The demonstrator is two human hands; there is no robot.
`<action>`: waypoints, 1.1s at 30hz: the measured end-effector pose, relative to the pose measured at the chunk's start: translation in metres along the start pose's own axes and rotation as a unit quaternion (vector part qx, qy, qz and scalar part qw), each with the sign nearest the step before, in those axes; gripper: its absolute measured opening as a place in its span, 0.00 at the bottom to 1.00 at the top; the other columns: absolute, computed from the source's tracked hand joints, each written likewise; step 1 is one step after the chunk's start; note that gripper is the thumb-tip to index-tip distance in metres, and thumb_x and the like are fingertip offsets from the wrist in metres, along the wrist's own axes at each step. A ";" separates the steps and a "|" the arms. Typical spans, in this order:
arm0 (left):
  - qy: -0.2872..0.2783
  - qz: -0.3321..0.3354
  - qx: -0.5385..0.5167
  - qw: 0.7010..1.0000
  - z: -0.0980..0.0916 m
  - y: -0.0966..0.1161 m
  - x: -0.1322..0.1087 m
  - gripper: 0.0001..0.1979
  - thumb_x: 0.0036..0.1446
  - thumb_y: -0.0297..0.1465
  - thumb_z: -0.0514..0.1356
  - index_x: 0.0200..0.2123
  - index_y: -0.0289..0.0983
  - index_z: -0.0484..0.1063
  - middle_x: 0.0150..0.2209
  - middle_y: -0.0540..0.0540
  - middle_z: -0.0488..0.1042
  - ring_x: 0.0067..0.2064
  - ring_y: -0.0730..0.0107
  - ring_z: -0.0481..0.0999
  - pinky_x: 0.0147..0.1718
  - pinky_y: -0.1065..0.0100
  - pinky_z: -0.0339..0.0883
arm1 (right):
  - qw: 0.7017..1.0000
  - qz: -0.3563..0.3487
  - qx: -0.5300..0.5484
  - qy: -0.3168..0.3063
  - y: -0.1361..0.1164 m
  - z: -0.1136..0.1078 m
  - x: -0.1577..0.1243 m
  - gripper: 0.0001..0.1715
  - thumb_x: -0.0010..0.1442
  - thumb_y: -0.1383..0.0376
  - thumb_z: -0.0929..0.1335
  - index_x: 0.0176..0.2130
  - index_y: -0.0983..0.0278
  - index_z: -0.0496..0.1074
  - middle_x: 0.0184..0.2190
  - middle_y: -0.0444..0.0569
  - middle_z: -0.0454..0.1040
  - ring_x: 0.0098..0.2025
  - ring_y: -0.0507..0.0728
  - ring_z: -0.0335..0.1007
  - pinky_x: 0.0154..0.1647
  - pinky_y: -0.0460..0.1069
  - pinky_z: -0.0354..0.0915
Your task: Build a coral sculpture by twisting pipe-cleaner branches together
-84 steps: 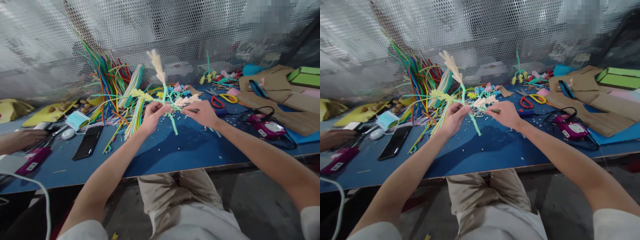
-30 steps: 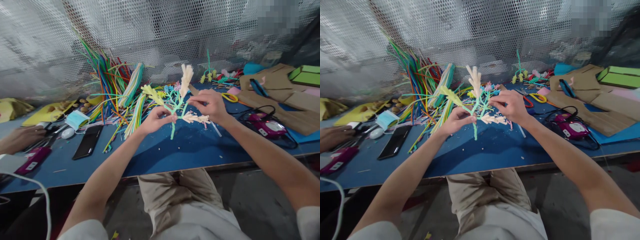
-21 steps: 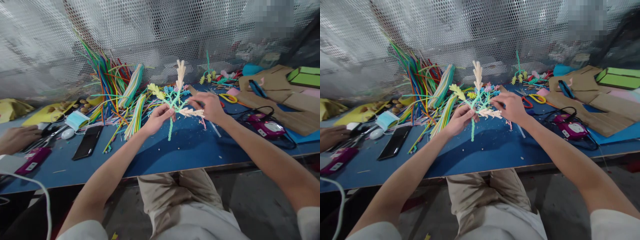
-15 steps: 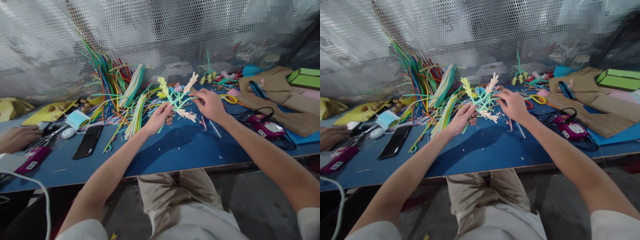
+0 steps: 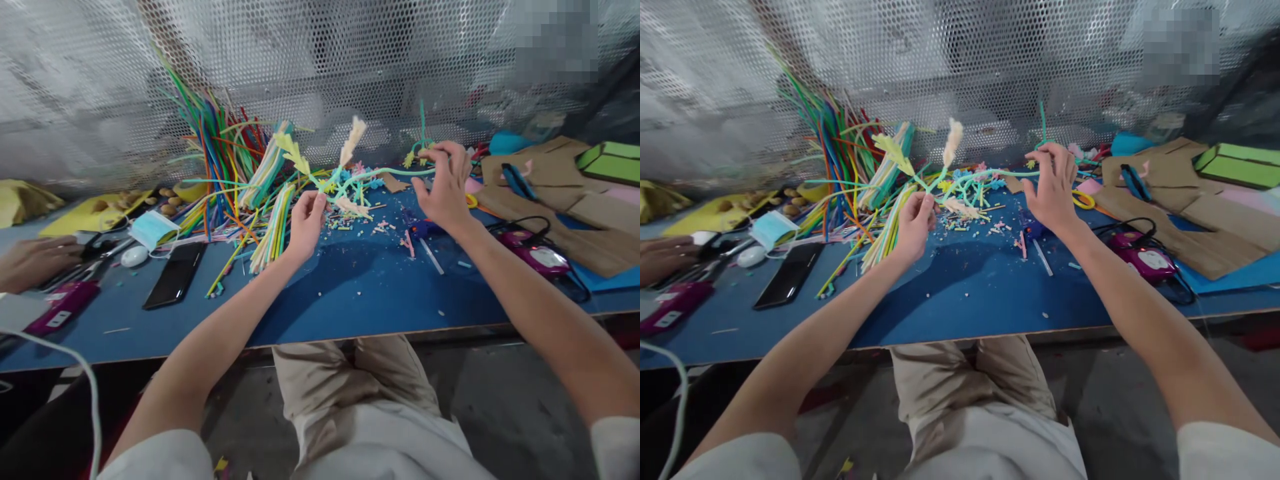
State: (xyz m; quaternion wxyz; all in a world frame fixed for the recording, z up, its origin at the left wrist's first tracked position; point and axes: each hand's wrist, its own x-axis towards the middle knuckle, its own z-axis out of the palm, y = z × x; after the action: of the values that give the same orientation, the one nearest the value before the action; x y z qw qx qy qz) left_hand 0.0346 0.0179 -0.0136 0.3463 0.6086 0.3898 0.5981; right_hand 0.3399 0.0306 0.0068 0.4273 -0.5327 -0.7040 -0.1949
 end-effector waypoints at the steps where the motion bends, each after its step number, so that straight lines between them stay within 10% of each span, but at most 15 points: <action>1: 0.017 0.005 0.002 1.000 -0.002 -0.002 0.001 0.26 0.63 0.59 0.62 0.37 0.42 0.67 0.32 0.51 0.70 0.23 0.79 0.57 0.20 0.69 0.53 | 1.000 0.005 0.003 -0.013 0.001 -0.001 0.001 0.23 0.70 0.58 0.67 0.61 0.63 0.69 0.61 0.63 0.68 0.64 0.70 0.63 0.66 0.66 0.60; 10: 0.098 0.040 -0.002 0.994 -0.006 -0.011 0.005 0.27 0.61 0.61 0.62 0.38 0.42 0.67 0.35 0.50 0.70 0.24 0.78 0.59 0.22 0.68 0.55 | 0.977 -0.004 -0.044 -0.206 0.013 0.013 -0.001 0.19 0.67 0.52 0.67 0.41 0.63 0.81 0.42 0.59 0.81 0.45 0.67 0.75 0.43 0.58 0.67; 23: 0.065 0.031 -0.079 0.994 -0.001 -0.022 0.007 0.26 0.62 0.59 0.63 0.35 0.41 0.66 0.29 0.52 0.67 0.23 0.78 0.56 0.20 0.68 0.51 | 0.912 0.178 -0.196 -0.314 0.094 0.002 0.013 0.25 0.72 0.61 0.64 0.57 0.78 0.76 0.53 0.77 0.78 0.54 0.71 0.76 0.46 0.57 0.59; 33: 0.043 0.087 0.019 0.995 0.000 -0.029 0.002 0.24 0.67 0.55 0.61 0.32 0.40 0.68 0.26 0.51 0.65 0.25 0.75 0.60 0.24 0.68 0.56 | 0.877 0.185 -0.207 -0.392 0.100 0.032 0.007 0.33 0.67 0.57 0.71 0.57 0.84 0.74 0.53 0.84 0.74 0.54 0.71 0.73 0.44 0.55 0.57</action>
State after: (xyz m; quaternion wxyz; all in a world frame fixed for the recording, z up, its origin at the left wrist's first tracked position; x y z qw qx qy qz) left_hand 0.0324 0.0328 -0.0381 0.2642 0.6206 0.3607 0.6442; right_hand 0.4181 0.0934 -0.0236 0.0251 -0.7623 -0.6461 -0.0288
